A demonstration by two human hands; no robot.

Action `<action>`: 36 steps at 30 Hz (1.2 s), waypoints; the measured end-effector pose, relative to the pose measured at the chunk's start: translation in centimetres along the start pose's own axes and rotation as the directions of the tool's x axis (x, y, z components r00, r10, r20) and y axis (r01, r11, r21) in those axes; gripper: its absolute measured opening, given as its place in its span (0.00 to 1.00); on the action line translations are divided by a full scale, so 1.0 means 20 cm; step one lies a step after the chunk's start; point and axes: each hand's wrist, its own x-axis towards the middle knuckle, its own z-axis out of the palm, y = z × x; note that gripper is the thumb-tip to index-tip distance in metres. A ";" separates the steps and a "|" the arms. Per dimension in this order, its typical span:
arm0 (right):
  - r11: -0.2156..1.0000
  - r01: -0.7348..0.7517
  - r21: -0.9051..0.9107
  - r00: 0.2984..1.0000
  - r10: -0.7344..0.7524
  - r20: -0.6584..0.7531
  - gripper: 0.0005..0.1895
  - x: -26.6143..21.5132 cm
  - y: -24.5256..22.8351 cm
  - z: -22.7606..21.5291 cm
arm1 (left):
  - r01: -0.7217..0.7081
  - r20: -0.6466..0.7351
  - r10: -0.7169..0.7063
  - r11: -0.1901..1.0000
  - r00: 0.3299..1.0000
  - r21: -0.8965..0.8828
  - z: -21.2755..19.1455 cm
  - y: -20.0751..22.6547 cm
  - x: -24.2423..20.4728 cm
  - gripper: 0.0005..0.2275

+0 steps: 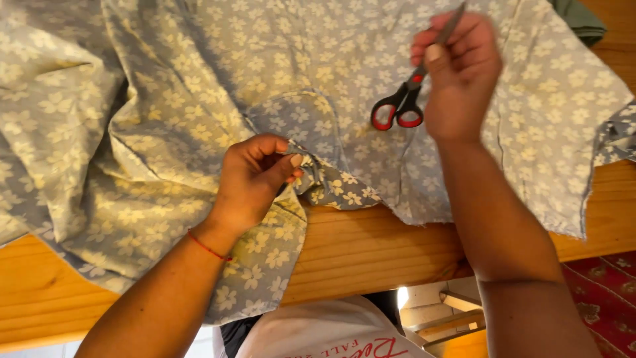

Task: Unpicking a seam on floral fabric using scissors to cut threads and fingers to pull them out.

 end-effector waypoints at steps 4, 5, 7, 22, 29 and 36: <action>0.991 -0.097 -0.093 0.994 0.101 0.047 0.14 -0.14 0.01 0.05 | 0.004 -0.008 -0.003 0.999 1.000 0.045 0.00 0.02 0.02 0.07; 0.953 -0.210 -0.218 0.968 0.235 0.093 0.13 -0.17 0.09 0.03 | 0.031 -0.030 -0.029 0.998 0.999 0.063 0.01 0.03 0.02 0.05; 0.891 -0.300 -0.340 0.923 0.362 0.133 0.12 -0.23 0.20 -0.02 | 0.052 -0.062 -0.047 0.995 0.997 0.081 0.02 0.04 0.04 0.04; 0.354 -0.857 0.375 0.502 0.407 0.763 0.49 -0.45 -0.36 0.20 | -0.108 0.011 0.111 0.936 0.994 0.336 -0.18 0.07 0.20 0.06; 0.518 -0.829 0.211 0.386 0.256 0.886 0.46 -0.53 -0.05 0.16 | -0.103 -0.046 0.117 0.968 0.992 0.227 -0.33 -0.09 0.32 0.07; 0.454 -0.882 0.122 0.268 0.274 0.924 0.47 -0.54 0.01 0.09 | -0.145 -0.024 0.165 0.921 0.986 0.362 -0.40 0.03 0.31 0.07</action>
